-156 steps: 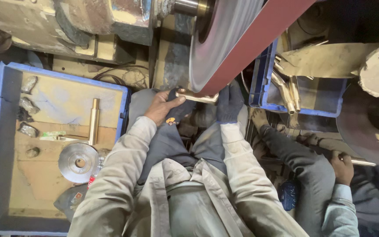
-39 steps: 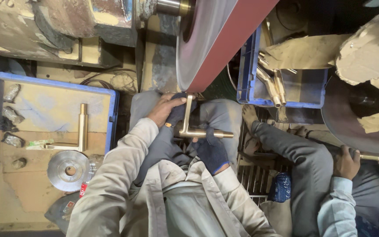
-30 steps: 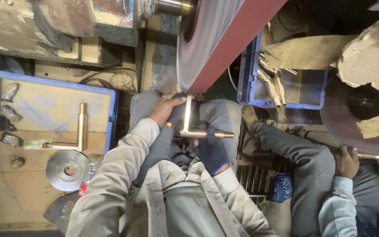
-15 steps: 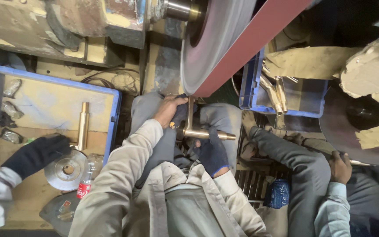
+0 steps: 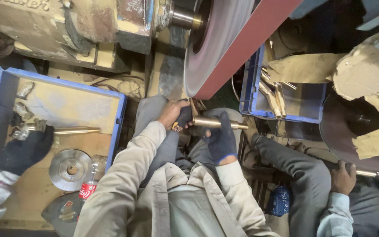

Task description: The person sits on the floor and uses a belt sander to grind the edges of L-shaped brass metal parts. They hold each part with gloved hands, pressing it against the moving belt, then place the finished pieces into a blue bin.

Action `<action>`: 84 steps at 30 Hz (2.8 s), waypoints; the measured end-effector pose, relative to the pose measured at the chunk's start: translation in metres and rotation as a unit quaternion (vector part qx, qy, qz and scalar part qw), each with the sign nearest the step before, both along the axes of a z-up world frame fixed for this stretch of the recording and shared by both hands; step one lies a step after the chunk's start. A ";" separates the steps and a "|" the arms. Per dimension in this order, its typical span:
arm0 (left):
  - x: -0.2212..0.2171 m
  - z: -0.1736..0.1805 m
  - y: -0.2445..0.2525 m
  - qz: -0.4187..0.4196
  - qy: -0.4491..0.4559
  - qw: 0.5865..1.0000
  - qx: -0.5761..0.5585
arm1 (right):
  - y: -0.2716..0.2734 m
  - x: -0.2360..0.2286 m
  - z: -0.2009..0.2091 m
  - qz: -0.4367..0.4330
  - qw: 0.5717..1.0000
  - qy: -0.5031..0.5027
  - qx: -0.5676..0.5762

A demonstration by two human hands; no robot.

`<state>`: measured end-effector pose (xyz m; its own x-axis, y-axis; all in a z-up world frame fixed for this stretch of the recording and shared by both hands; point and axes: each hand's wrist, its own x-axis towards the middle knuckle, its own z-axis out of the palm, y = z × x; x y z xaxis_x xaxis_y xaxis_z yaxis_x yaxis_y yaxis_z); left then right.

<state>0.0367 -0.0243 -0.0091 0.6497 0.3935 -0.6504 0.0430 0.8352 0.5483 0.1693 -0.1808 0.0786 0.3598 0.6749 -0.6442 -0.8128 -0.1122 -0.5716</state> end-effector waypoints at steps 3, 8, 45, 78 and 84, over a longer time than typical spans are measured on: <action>-0.010 0.012 -0.012 0.025 -0.003 0.997 0.072 | -0.024 -0.006 0.009 0.008 1.000 0.003 -0.017; -0.032 0.045 -0.044 -0.015 -0.061 0.969 0.240 | -0.068 -0.022 0.013 0.041 0.999 -0.013 -0.029; -0.023 0.022 0.002 -0.015 -0.072 0.993 -0.093 | -0.035 0.020 -0.021 0.002 0.999 -0.006 -0.032; 0.010 -0.039 0.000 0.141 -0.051 0.988 -0.035 | 0.037 0.024 -0.030 -0.039 0.997 -0.007 -0.062; 0.012 -0.045 0.002 0.150 -0.055 0.986 -0.042 | 0.043 0.025 -0.029 -0.035 0.997 0.006 -0.070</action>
<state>0.0490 -0.0226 -0.0539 0.5809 0.5266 -0.6207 -0.2701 0.8440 0.4633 0.1946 -0.1382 0.0499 0.3942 0.5518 -0.7349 -0.8287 -0.1324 -0.5439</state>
